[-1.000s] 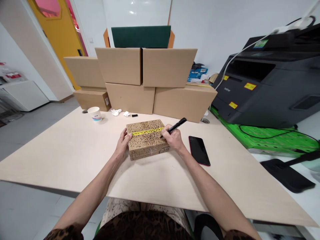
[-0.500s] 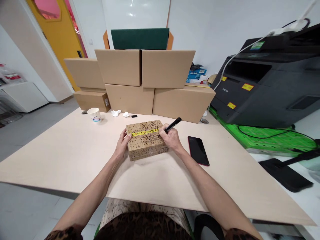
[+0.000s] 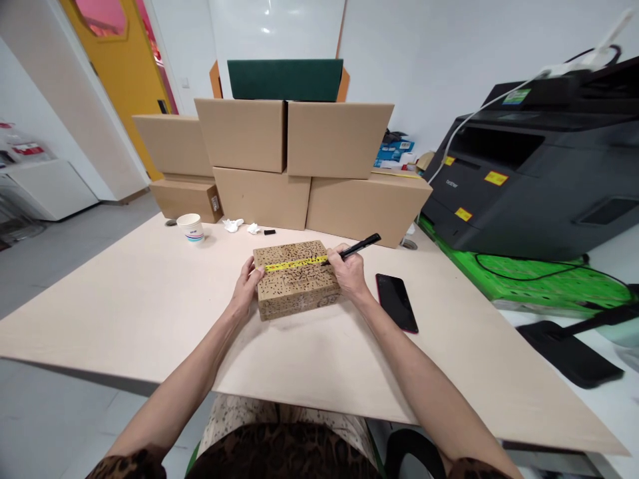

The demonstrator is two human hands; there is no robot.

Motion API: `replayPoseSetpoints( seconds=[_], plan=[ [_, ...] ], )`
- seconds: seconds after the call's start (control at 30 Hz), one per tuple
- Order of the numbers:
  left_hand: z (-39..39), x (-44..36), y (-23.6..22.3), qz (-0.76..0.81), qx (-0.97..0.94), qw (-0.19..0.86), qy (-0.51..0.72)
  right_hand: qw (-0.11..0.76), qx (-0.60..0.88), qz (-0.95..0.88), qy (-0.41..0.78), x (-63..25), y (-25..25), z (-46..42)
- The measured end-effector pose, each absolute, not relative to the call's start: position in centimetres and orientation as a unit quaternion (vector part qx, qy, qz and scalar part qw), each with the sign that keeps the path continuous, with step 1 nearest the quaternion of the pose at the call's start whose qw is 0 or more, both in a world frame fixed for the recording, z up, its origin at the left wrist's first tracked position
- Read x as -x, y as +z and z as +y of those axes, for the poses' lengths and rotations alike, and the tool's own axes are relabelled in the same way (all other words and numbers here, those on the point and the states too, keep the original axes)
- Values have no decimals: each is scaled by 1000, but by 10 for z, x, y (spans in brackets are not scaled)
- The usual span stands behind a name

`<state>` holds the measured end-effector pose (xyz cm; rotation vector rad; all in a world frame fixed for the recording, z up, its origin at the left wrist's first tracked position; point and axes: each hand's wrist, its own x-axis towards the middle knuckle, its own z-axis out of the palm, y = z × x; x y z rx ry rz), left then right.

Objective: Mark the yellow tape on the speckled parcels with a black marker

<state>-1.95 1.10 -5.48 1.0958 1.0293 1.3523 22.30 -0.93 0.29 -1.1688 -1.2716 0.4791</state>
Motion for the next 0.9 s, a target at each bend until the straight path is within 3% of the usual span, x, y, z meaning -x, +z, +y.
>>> replayPoseSetpoints(
  seconds=[0.17,0.3,0.43,0.57,0.73,0.9],
  plan=[
    [10,19,-53,432,-461,536,560,543,539,-612,203,-220,8,-9],
    [10,19,-52,430,-455,541,561,580,536,-581,195,-219,11,-7],
    [10,19,-52,428,-453,540,565,547,550,-604,181,-219,9,-4],
    [10,20,-53,427,-464,534,563,572,540,-587,191,-219,8,-4],
    [12,20,-54,427,-460,535,565,523,539,-632,190,-221,9,-2],
    [12,18,-53,428,-450,547,562,565,591,-572,60,-261,-5,-10]
  ],
)
